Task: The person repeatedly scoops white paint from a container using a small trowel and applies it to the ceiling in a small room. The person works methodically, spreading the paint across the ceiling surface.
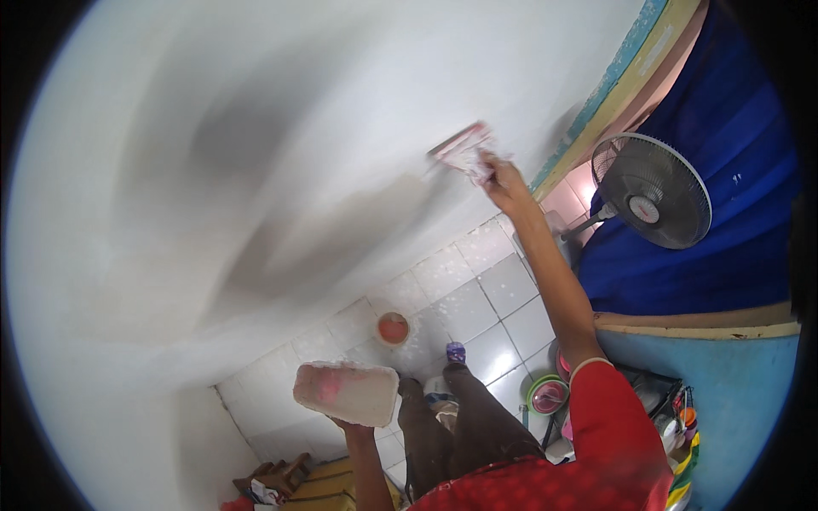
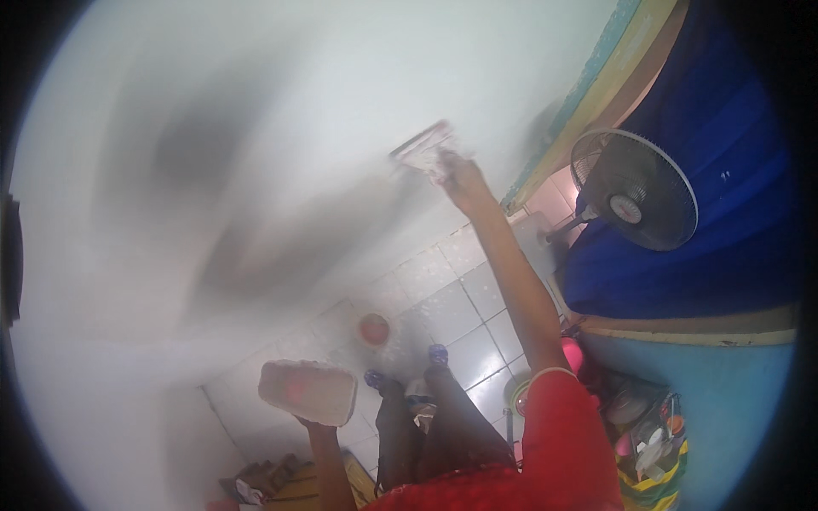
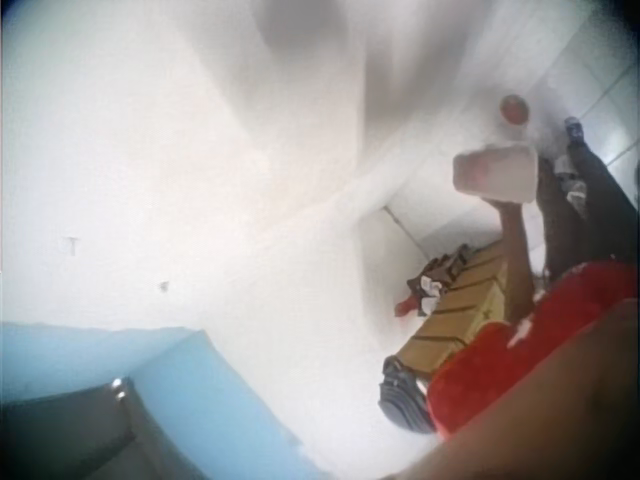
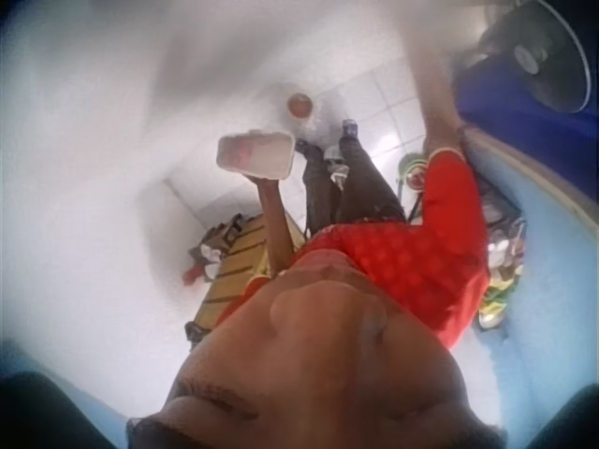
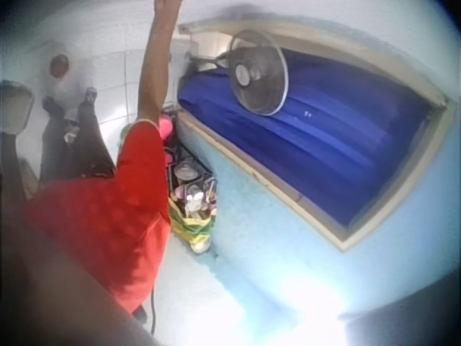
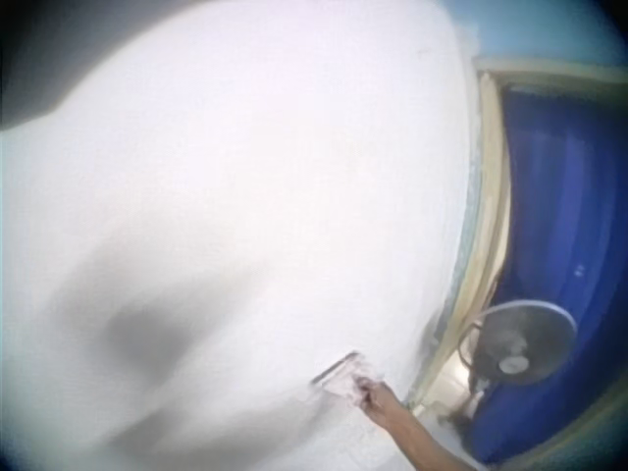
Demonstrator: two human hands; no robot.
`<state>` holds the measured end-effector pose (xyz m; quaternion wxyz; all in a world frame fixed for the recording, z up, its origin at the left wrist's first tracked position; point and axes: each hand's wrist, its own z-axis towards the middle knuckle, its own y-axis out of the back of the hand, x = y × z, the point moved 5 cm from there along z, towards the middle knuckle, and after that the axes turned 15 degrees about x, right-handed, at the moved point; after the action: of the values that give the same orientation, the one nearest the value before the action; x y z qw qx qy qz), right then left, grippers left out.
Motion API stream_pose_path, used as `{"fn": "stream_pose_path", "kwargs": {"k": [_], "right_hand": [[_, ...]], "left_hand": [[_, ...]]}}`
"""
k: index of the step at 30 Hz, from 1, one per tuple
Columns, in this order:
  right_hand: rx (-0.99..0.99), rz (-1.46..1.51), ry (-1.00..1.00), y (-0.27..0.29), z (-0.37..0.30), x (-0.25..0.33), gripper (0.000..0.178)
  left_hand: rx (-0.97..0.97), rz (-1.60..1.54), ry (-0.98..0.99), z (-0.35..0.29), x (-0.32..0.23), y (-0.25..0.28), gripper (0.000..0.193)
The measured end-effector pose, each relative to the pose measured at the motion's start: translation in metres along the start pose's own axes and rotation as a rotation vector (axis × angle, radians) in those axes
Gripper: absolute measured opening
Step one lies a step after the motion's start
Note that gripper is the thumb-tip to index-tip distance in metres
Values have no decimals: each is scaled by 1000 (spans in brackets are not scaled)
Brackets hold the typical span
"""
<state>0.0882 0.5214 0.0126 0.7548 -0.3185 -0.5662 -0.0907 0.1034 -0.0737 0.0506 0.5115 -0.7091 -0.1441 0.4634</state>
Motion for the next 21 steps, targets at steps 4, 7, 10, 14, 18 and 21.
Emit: {"fn": "stream_pose_path", "kwargs": {"k": [4, 7, 10, 14, 18, 21], "right_hand": [[-373, -166, -104, 36, -55, 45, 34], [-521, -528, -93, 39, -61, 2, 45], [-616, -759, 82, 34, -58, -78, 44], [-591, -776, 255, -126, -65, -158, 47], [-136, -797, 158, -191, -124, -216, 43], [106, -411, -295, -183, -171, -221, 34]], "left_hand": [[-39, -144, -10, -10, 9, 4, 58], [11, -80, -12, -23, 6, -1, 60], [20, -194, 3, -40, 11, 7, 62], [105, -225, -27, -57, 5, 33, 64], [-84, -236, 19, -63, 7, 34, 65], [-85, -237, 17, -55, 8, 22, 65]]}}
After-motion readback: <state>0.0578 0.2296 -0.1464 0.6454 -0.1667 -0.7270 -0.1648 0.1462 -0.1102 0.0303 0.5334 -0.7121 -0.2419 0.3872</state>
